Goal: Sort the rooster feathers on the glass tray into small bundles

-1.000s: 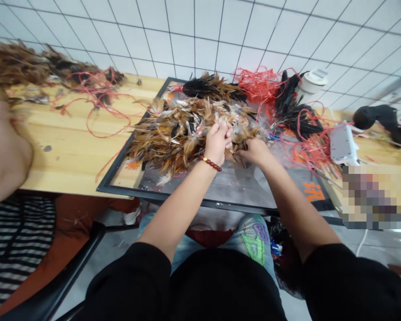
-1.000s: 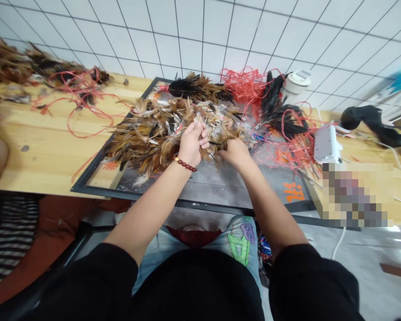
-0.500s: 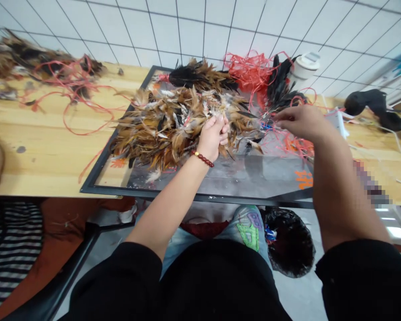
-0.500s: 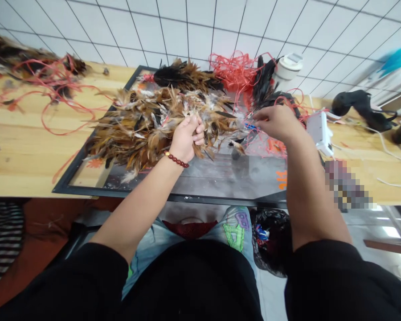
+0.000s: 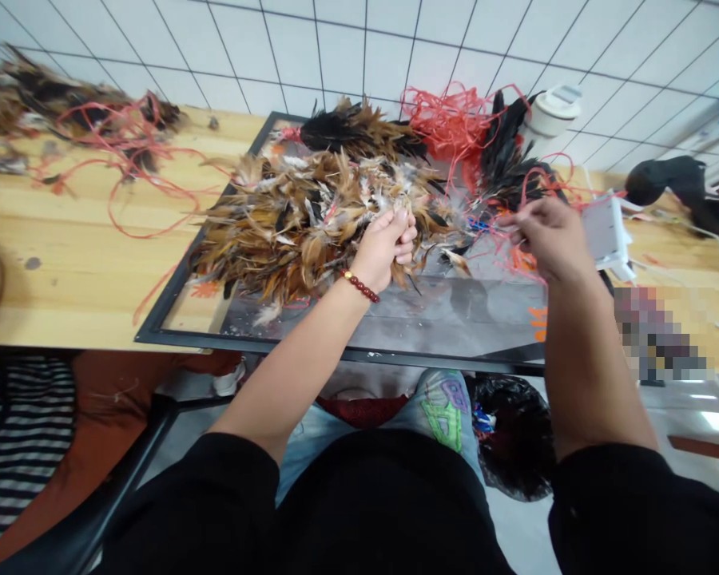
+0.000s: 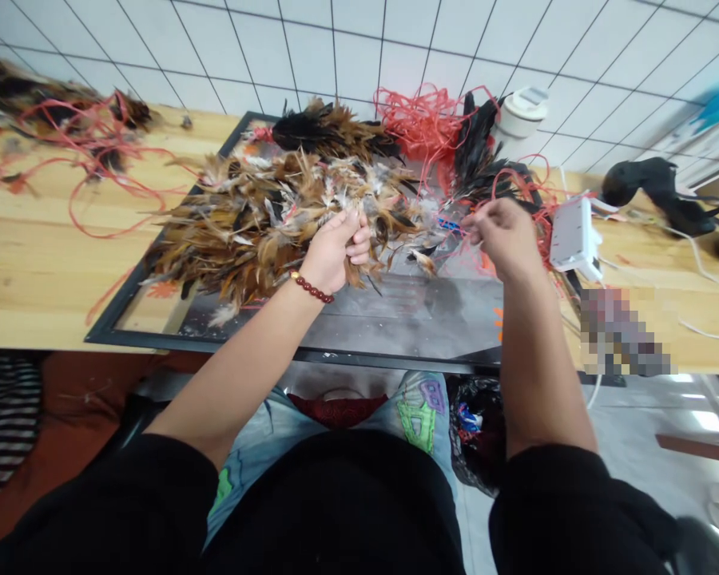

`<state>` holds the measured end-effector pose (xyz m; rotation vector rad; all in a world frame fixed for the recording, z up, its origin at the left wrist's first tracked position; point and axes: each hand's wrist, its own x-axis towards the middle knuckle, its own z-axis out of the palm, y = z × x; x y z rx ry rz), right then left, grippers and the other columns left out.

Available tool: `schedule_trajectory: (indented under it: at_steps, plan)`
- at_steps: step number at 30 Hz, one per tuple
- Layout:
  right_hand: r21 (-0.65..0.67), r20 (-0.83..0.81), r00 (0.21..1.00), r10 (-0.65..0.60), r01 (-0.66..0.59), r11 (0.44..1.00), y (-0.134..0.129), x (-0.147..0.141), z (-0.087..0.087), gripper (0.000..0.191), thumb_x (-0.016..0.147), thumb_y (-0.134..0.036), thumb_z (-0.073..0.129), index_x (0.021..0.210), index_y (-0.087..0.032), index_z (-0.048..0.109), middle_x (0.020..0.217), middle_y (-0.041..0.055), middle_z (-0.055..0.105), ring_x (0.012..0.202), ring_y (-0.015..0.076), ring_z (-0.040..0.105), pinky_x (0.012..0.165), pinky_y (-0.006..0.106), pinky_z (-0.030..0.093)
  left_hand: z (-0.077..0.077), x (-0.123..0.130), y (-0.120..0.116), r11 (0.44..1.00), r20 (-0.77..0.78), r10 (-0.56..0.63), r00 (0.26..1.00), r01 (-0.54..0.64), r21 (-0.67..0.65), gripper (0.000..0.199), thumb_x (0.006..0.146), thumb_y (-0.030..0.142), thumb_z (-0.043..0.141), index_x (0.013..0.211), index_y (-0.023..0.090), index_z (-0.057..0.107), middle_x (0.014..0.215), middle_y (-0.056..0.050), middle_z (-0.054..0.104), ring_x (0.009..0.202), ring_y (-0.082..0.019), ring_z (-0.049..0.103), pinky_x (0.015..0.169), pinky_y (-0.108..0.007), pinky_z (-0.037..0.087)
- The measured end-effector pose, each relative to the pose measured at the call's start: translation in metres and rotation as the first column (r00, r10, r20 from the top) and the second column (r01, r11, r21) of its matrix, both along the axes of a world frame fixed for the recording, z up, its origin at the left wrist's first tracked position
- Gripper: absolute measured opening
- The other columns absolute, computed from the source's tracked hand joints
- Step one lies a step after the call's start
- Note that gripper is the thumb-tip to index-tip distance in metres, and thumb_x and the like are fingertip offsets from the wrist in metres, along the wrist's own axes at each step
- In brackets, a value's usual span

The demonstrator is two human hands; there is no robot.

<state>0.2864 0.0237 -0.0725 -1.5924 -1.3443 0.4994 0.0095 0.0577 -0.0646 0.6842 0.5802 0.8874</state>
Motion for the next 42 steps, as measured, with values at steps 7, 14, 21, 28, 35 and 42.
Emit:
schedule_trajectory:
  at_steps: [7, 14, 21, 28, 35, 42]
  plan:
    - [0.100, -0.545, 0.796, 0.264, -0.250, 0.963, 0.016, -0.105, -0.009, 0.045, 0.068, -0.057, 0.081, 0.088, -0.024, 0.059, 0.059, -0.0082, 0.048, 0.042, 0.0042, 0.028, 0.039, 0.021, 0.019, -0.008, -0.001, 0.001, 0.981, 0.043, -0.194, 0.980, 0.192, 0.037, 0.025, 0.096, 0.033, 0.058, 0.080, 0.017, 0.048, 0.056, 0.009, 0.034, 0.039, -0.001, 0.025, 0.040, -0.011, 0.022]
    - [0.070, -0.567, 0.731, 0.380, -0.417, 0.906, 0.006, -0.130, -0.018, 0.054, 0.060, -0.060, 0.085, 0.092, -0.019, 0.072, 0.062, -0.0057, 0.053, 0.048, 0.0038, 0.030, 0.044, 0.021, 0.019, -0.009, -0.001, -0.002, 0.960, 0.004, -0.280, 0.960, 0.279, 0.035, 0.027, 0.095, 0.038, 0.057, 0.081, 0.018, 0.047, 0.056, 0.008, 0.035, 0.038, -0.001, 0.023, 0.039, -0.010, 0.017]
    - [0.098, -0.528, 0.792, 0.306, -0.301, 0.949, 0.003, -0.121, -0.020, 0.041, 0.059, -0.050, 0.087, 0.082, -0.018, 0.076, 0.057, -0.0023, 0.059, 0.047, 0.0057, 0.036, 0.044, 0.021, 0.020, -0.009, 0.002, -0.007, 0.932, -0.180, -0.342, 0.922, 0.358, 0.060, 0.032, 0.098, 0.034, 0.051, 0.072, 0.016, 0.046, 0.053, 0.008, 0.034, 0.037, -0.001, 0.020, 0.038, -0.011, 0.013]
    - [0.134, -0.529, 0.819, 0.220, -0.176, 0.975, 0.001, -0.123, -0.019, 0.036, 0.058, -0.048, 0.087, 0.070, -0.018, 0.070, 0.054, -0.0037, 0.054, 0.043, 0.0045, 0.030, 0.041, 0.022, 0.016, -0.014, 0.010, -0.009, 0.953, -0.209, -0.241, 0.948, 0.271, 0.133, 0.023, 0.095, 0.030, 0.057, 0.078, 0.015, 0.053, 0.057, 0.006, 0.042, 0.039, -0.001, 0.025, 0.039, -0.011, 0.016]
    - [0.168, -0.622, 0.743, 0.249, -0.184, 0.968, 0.000, -0.120, -0.010, 0.044, 0.067, -0.056, 0.082, 0.096, -0.025, 0.069, 0.058, -0.0087, 0.036, 0.045, 0.0053, 0.027, 0.042, 0.022, 0.024, -0.014, 0.005, -0.006, 0.956, -0.136, -0.264, 0.955, 0.278, 0.091, 0.027, 0.099, 0.029, 0.049, 0.076, 0.015, 0.052, 0.054, 0.008, 0.036, 0.036, -0.001, 0.020, 0.038, -0.012, 0.015]
    - [0.112, -0.598, 0.729, 0.334, -0.337, 0.935, -0.004, -0.124, -0.016, 0.051, 0.065, -0.056, 0.085, 0.100, -0.022, 0.074, 0.061, -0.0059, 0.052, 0.046, 0.0041, 0.036, 0.042, 0.020, 0.026, -0.011, 0.001, -0.005, 0.918, -0.043, -0.395, 0.918, 0.396, 0.001, 0.026, 0.097, 0.030, 0.054, 0.077, 0.015, 0.049, 0.055, 0.008, 0.036, 0.036, -0.001, 0.020, 0.036, -0.011, 0.016]
